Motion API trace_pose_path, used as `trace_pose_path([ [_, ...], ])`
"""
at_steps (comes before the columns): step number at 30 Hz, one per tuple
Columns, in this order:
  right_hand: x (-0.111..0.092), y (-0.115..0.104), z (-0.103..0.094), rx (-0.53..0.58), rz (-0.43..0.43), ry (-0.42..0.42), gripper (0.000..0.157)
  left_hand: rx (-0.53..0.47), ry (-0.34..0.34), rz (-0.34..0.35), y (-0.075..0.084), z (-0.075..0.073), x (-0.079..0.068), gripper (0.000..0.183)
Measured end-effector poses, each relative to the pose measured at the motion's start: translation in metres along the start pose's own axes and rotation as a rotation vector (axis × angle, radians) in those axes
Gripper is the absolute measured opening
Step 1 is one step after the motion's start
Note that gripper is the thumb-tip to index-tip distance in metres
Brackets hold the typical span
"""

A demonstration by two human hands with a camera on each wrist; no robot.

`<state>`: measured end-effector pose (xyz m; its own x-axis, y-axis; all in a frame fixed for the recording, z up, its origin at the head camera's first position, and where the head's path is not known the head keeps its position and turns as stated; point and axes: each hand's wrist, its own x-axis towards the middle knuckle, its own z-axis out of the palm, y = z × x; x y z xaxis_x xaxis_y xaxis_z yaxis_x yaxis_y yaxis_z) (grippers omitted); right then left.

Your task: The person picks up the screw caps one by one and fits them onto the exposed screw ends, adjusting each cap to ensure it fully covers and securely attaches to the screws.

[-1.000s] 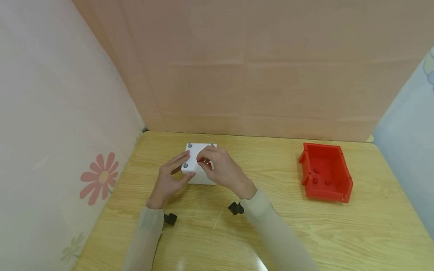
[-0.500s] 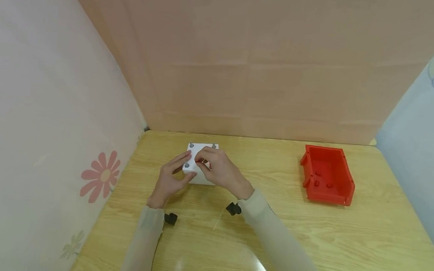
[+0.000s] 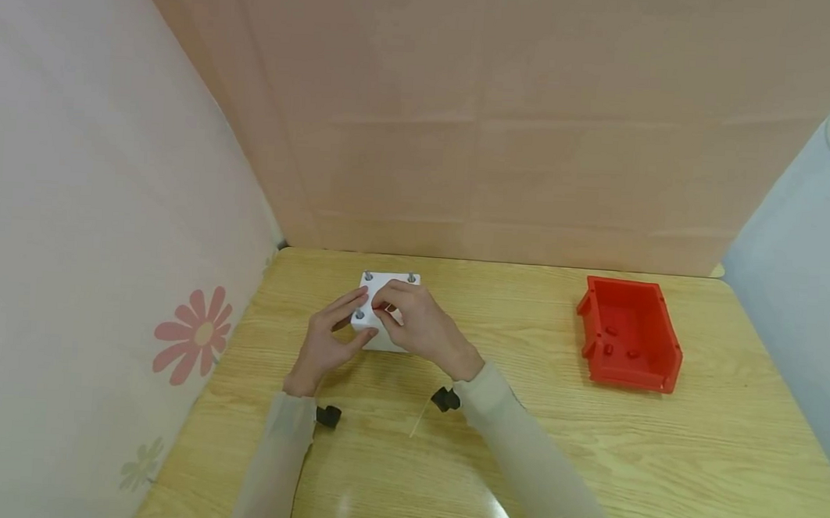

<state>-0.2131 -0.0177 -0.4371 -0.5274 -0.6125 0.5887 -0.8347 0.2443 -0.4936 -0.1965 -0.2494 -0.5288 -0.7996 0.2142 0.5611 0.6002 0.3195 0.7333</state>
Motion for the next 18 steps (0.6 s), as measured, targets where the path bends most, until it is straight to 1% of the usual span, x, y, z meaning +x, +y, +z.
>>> trace_pose_path([
  [5,0.001,0.0004,0.0026,0.007,-0.007,0.002,0.007,-0.003,-0.002,0.011,0.0001,-0.0001,0.0007,0.061],
  [10,0.0015,0.0001,0.0038,0.013,0.007,-0.001,0.008,-0.005,-0.002,0.015,0.0014,0.0,0.0015,0.061],
  [18,0.0043,-0.0031,0.005,0.018,0.008,-0.003,0.009,0.008,0.015,0.022,-0.0037,0.0007,-0.0005,0.063],
])
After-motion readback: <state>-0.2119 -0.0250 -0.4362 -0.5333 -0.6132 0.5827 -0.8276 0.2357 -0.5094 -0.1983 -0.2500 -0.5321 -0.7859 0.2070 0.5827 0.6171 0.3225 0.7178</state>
